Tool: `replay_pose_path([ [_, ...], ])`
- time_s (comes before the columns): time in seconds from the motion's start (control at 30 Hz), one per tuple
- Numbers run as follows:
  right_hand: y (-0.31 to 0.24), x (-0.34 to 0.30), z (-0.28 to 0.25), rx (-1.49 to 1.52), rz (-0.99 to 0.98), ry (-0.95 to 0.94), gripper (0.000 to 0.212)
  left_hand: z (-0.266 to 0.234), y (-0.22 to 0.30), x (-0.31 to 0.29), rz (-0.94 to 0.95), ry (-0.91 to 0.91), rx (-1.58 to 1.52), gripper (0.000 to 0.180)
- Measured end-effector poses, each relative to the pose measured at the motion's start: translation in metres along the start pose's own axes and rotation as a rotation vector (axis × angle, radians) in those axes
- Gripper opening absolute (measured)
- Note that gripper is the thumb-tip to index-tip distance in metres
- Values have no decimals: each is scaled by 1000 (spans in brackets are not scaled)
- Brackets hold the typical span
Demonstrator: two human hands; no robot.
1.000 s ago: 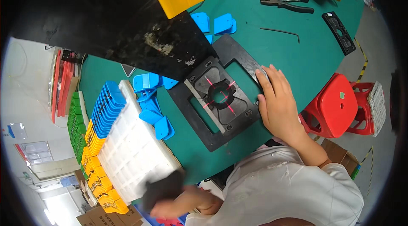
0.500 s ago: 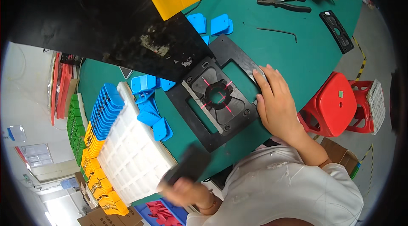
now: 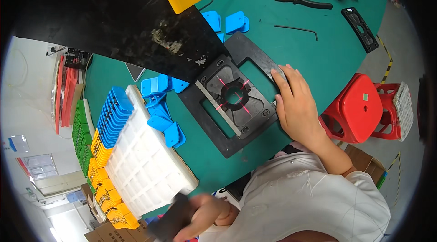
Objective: Assembling and adjusting electronic parts using a hex key and a laser alignment tool on an industrial workbench.
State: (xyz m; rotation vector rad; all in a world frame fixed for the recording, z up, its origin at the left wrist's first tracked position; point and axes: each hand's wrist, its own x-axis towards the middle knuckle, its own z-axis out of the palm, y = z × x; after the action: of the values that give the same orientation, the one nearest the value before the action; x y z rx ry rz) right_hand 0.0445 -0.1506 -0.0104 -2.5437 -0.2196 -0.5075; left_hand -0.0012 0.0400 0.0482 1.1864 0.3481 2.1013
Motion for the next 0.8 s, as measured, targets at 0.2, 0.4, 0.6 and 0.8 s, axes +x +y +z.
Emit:
replay_pose_path([
  [0.2, 9, 3, 0, -6, 23, 29, 49, -45, 0, -2, 163, -883, 450, 43],
  [0.4, 6, 0, 1, -13, 27, 27, 48, -29, -1, -13, 62, -902, 464, 37],
  [0.6, 4, -3, -2, -12, 40, 23, 49, -35, -12, 8, 184, -618, 712, 37],
  [0.8, 6, -2, 1, -13, 32, 50, 48, -17, 3, -11, 131, -1425, 606, 34],
])
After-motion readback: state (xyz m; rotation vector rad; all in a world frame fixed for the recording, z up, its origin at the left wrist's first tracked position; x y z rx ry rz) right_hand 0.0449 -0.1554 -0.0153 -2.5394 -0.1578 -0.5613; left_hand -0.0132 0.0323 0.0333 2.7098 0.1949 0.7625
